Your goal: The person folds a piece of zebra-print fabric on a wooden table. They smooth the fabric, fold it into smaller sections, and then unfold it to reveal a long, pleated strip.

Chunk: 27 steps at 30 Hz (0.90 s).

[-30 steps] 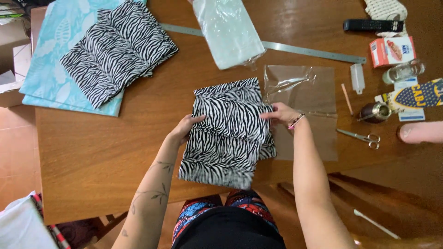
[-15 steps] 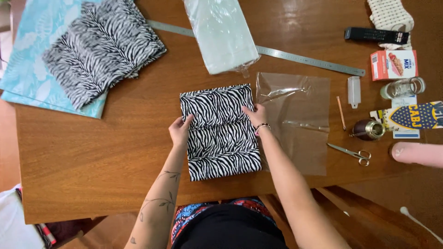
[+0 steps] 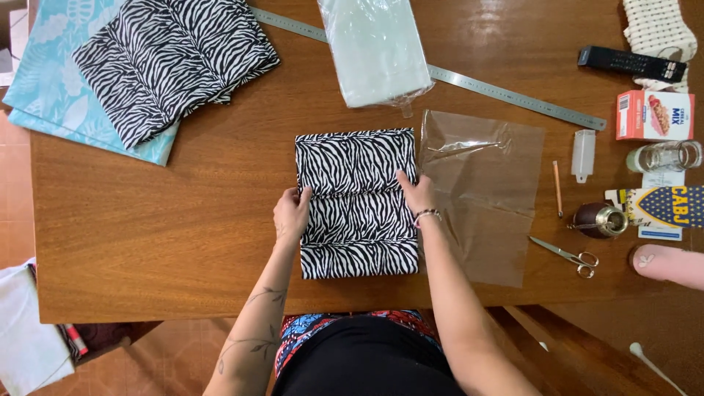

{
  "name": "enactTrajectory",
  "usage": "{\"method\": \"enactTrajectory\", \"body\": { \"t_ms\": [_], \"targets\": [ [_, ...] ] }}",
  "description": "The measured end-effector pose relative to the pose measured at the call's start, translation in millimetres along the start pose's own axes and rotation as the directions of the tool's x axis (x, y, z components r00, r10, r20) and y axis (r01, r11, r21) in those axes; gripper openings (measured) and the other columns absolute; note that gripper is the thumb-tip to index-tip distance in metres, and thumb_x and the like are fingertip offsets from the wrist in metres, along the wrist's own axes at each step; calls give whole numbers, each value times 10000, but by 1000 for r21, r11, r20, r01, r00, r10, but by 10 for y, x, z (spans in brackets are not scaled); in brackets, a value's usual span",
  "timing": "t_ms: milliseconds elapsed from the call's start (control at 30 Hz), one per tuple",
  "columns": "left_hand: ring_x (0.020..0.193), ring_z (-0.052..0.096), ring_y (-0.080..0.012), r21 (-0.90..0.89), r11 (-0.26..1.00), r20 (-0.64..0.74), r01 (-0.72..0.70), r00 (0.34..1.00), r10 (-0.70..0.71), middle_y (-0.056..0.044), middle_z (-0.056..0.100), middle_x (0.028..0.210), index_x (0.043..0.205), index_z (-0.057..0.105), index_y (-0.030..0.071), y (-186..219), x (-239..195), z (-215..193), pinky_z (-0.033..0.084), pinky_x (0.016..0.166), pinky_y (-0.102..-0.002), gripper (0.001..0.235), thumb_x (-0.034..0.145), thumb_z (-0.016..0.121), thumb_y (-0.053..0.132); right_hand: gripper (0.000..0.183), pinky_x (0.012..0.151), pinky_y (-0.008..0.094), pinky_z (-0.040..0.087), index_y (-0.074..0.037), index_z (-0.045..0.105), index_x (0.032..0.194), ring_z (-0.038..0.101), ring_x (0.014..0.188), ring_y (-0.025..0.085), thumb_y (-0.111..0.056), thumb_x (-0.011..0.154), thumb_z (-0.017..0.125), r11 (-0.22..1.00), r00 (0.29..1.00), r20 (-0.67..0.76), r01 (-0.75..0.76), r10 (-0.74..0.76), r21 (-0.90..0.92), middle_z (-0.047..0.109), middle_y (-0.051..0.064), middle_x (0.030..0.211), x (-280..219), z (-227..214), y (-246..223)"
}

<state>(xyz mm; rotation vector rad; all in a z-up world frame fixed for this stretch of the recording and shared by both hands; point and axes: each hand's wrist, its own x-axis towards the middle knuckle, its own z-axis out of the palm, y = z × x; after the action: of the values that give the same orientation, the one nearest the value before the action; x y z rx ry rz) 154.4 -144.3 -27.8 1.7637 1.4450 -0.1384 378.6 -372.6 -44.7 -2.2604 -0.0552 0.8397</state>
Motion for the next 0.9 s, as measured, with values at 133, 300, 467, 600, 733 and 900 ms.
{"method": "enactTrajectory", "body": {
  "t_ms": [133, 300, 467, 600, 733, 900],
  "targets": [
    [1202, 623, -362, -3, 999, 91, 38, 995, -38, -142, 730, 1139, 1191, 697, 136, -162, 269, 150, 507, 994, -505, 626, 945, 524, 686, 1071, 1083, 543, 410, 27, 578, 1338, 539, 1293, 414, -833, 722, 744, 989, 986, 112, -129, 121, 66, 583, 282, 1352, -132, -57, -189],
    [1213, 597, -413, -209, 975, -62, -73, 996, 61, -217, 674, 1198, 1299, 604, 85, 58, -51, -35, 483, 1029, -524, 394, 1053, 490, 371, 590, 1106, 605, 383, 21, 416, 1462, 451, 1311, 546, -376, 1040, 526, 938, 928, -177, 342, -328, 52, 479, 396, 1397, -525, -56, -645],
    [1086, 609, -370, -58, 926, -376, -373, 867, 326, -147, 582, 1168, 1284, 623, 111, 65, -250, 58, 522, 932, -474, 383, 945, 698, 273, 331, 882, 463, 482, -100, 662, 1118, 604, 972, 372, -411, 1004, 648, 857, 749, -419, 468, -514, -214, 575, 113, 1005, -46, 275, -26],
    [878, 701, -274, -239, 926, -379, -294, 906, 190, -100, 660, 952, 1109, 747, 88, -162, -42, 186, 575, 772, -389, 341, 866, 812, 318, 255, 718, 409, 529, -141, 654, 1045, 648, 807, 319, -364, 948, 729, 805, 644, -496, 540, -582, -243, 587, 79, 832, -50, 342, -25],
    [832, 727, -262, -256, 949, -309, -182, 946, 98, -44, 742, 825, 1023, 789, 187, -209, 139, 116, 574, 734, -408, 279, 841, 809, 397, 231, 627, 412, 540, -147, 644, 1030, 691, 696, 313, -363, 963, 688, 839, 694, -480, 502, -536, -211, 691, 79, 743, -152, 315, -122],
    [815, 740, -192, -219, 976, -229, -11, 973, -41, 56, 748, 758, 950, 793, 352, -407, 475, 162, 581, 717, -339, 208, 780, 823, 467, 329, 797, 520, 517, -87, 594, 953, 678, 936, 456, -393, 839, 635, 989, 982, -130, 126, -135, -79, 683, 220, 890, -68, 333, -87]
  ]
}}
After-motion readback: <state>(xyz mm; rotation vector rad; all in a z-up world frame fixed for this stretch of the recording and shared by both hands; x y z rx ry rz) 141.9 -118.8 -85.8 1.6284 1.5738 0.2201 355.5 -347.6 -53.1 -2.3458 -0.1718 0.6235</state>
